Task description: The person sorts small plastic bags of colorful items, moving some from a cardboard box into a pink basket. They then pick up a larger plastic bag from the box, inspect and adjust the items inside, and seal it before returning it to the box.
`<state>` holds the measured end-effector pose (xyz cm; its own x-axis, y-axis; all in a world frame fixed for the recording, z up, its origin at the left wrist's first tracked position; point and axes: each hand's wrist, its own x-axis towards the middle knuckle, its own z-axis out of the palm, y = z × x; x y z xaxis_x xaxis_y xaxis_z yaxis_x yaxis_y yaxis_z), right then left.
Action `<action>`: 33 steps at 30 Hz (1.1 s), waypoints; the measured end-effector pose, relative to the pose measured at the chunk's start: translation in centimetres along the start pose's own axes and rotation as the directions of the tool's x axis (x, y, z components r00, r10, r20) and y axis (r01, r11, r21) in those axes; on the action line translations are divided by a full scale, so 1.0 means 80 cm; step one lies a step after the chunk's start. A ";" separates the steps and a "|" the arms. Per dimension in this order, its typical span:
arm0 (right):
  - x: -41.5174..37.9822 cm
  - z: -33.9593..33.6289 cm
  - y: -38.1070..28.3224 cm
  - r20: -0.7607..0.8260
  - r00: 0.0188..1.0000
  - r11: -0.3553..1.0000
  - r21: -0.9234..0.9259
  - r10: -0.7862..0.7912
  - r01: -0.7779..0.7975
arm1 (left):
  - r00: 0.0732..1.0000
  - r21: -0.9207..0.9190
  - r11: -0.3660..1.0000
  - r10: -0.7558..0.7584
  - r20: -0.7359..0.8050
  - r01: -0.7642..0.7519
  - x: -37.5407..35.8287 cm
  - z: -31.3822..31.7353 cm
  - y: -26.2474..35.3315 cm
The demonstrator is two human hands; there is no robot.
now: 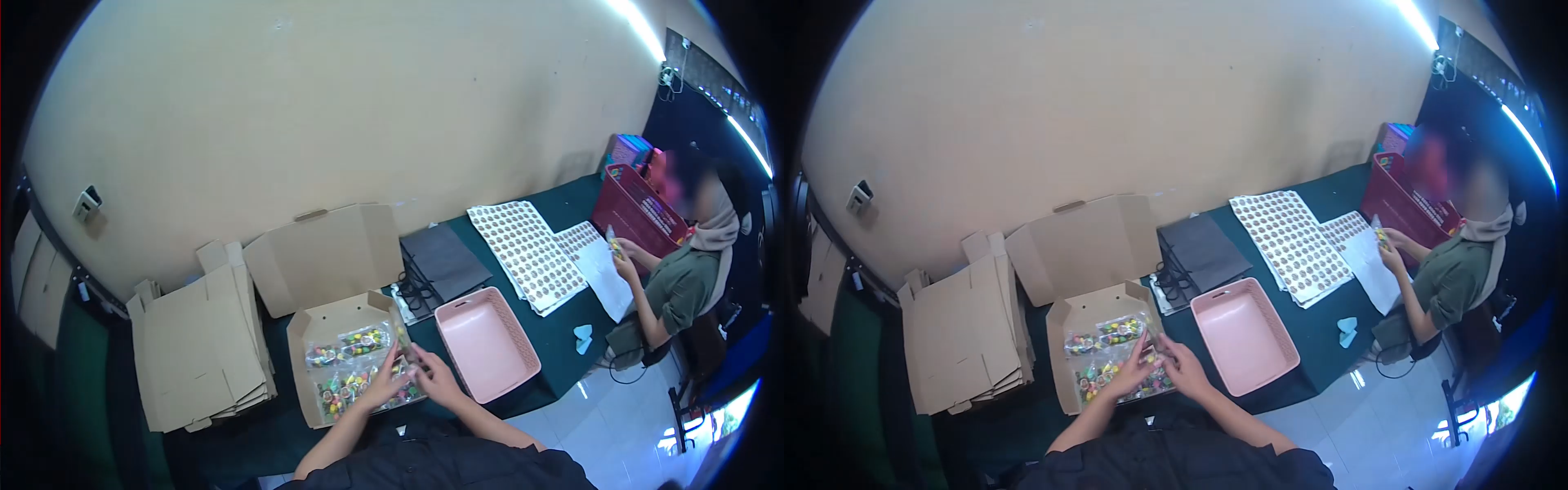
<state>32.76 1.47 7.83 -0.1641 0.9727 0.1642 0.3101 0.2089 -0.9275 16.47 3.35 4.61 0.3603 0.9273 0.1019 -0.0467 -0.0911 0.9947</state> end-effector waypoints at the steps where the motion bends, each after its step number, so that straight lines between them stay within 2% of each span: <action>1: 0.004 0.013 0.000 0.017 0.986 0.977 -0.135 -0.165 0.165 | 1.000 0.009 1.000 -0.002 -0.012 0.002 -0.002 0.006 0.002; 2: 0.007 0.023 0.000 0.050 0.946 0.908 -0.268 -0.320 0.321 | 0.978 -0.170 0.985 -0.071 -0.195 0.038 -0.002 0.012 0.011; 3: 0.010 0.026 -0.002 0.052 0.945 0.908 -0.266 -0.322 0.324 | 0.921 -0.351 0.936 -0.167 -0.352 0.036 -0.002 0.016 0.017; 6: 0.021 0.025 -0.010 0.112 0.921 0.884 -0.259 -0.372 0.389 | 0.897 -0.302 0.948 -0.214 -0.386 0.096 -0.006 -0.018 0.007; 8: 0.027 0.023 -0.014 -0.067 0.979 0.981 -0.039 -0.192 0.190 | 0.917 -0.248 0.964 -0.186 -0.352 0.100 -0.013 -0.032 -0.004; 9: 0.027 0.026 -0.014 -0.060 0.980 0.982 -0.039 -0.189 0.187 | 0.913 -0.243 0.959 -0.223 -0.341 0.144 -0.018 -0.029 0.009; 10: 0.030 0.032 -0.012 -0.151 0.983 0.989 0.087 -0.107 0.121 | 0.909 -0.236 0.954 -0.256 -0.329 0.183 -0.021 -0.025 0.022; 12: 0.044 0.045 -0.006 -0.299 0.951 0.938 0.344 0.084 0.025 | 0.919 -0.272 0.953 -0.223 -0.324 0.135 -0.023 -0.008 0.043; 13: 0.048 0.053 -0.005 -0.204 0.969 0.836 0.548 0.143 -0.008 | 0.913 -0.299 0.945 -0.235 -0.333 0.134 -0.023 0.000 0.057; 14: 0.044 0.051 -0.001 -0.201 0.969 0.837 0.547 0.144 -0.011 | 0.905 -0.325 0.936 -0.252 -0.342 0.137 -0.025 0.004 0.063; 15: 0.038 0.047 0.003 0.005 0.981 0.841 0.513 0.196 -0.171 | 0.918 -0.371 0.927 -0.198 -0.345 0.061 -0.023 0.004 0.044; 16: 0.035 0.043 -0.007 0.209 0.945 0.836 0.444 0.252 -0.322 | 0.915 -0.373 0.926 -0.198 -0.351 0.057 -0.025 0.003 0.042; 17: 0.034 0.046 -0.008 0.205 0.934 0.802 0.478 0.294 -0.357 | 0.911 -0.364 0.929 -0.202 -0.359 0.062 -0.026 0.003 0.040; 20: 0.030 0.053 0.006 0.178 0.957 0.821 0.493 0.228 -0.287 | 0.922 -0.316 0.946 -0.185 -0.339 0.074 -0.028 -0.003 0.019; 22: 0.027 0.051 -0.002 0.172 0.950 0.793 0.522 0.261 -0.313 | 0.914 -0.317 0.945 -0.200 -0.354 0.084 -0.028 -0.004 0.020; 24: 0.026 0.055 0.018 0.208 0.928 0.791 0.486 0.308 -0.372 | 0.900 -0.372 0.926 -0.216 -0.379 0.065 -0.027 0.002 0.022; 25: 0.027 0.056 0.018 0.212 0.941 0.754 0.563 0.264 -0.338 | 0.880 -0.421 0.905 -0.247 -0.406 0.060 -0.025 0.002 0.022; 26: 0.028 0.056 0.018 0.215 0.939 0.752 0.563 0.268 -0.343 | 0.858 -0.468 0.882 -0.280 -0.431 0.053 -0.025 0.003 0.022; 27: 0.029 0.056 0.018 0.222 0.917 0.747 0.532 0.330 -0.398 | 0.865 -0.324 0.943 -0.221 -0.451 0.072 -0.024 0.004 0.022; 28: 0.030 0.056 0.018 0.227 0.893 0.740 0.500 0.390 -0.450 | 0.863 -0.326 0.942 -0.224 -0.453 0.073 -0.022 0.007 0.021; 30: 0.031 0.066 0.030 0.228 0.883 0.744 0.477 0.409 -0.468 | 0.851 -0.171 0.983 -0.143 -0.505 0.064 -0.016 0.009 0.016; 33: 0.034 0.069 0.036 0.212 0.892 0.740 0.499 0.400 -0.450 | 0.841 -0.149 0.986 -0.144 -0.522 0.076 -0.018 0.006 -0.001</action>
<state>28.05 4.14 3.79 -0.2212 0.9294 -0.2955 -0.1643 -0.3342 -0.9281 16.40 1.88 4.40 -0.1764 0.9823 -0.0632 -0.1575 0.0352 0.9869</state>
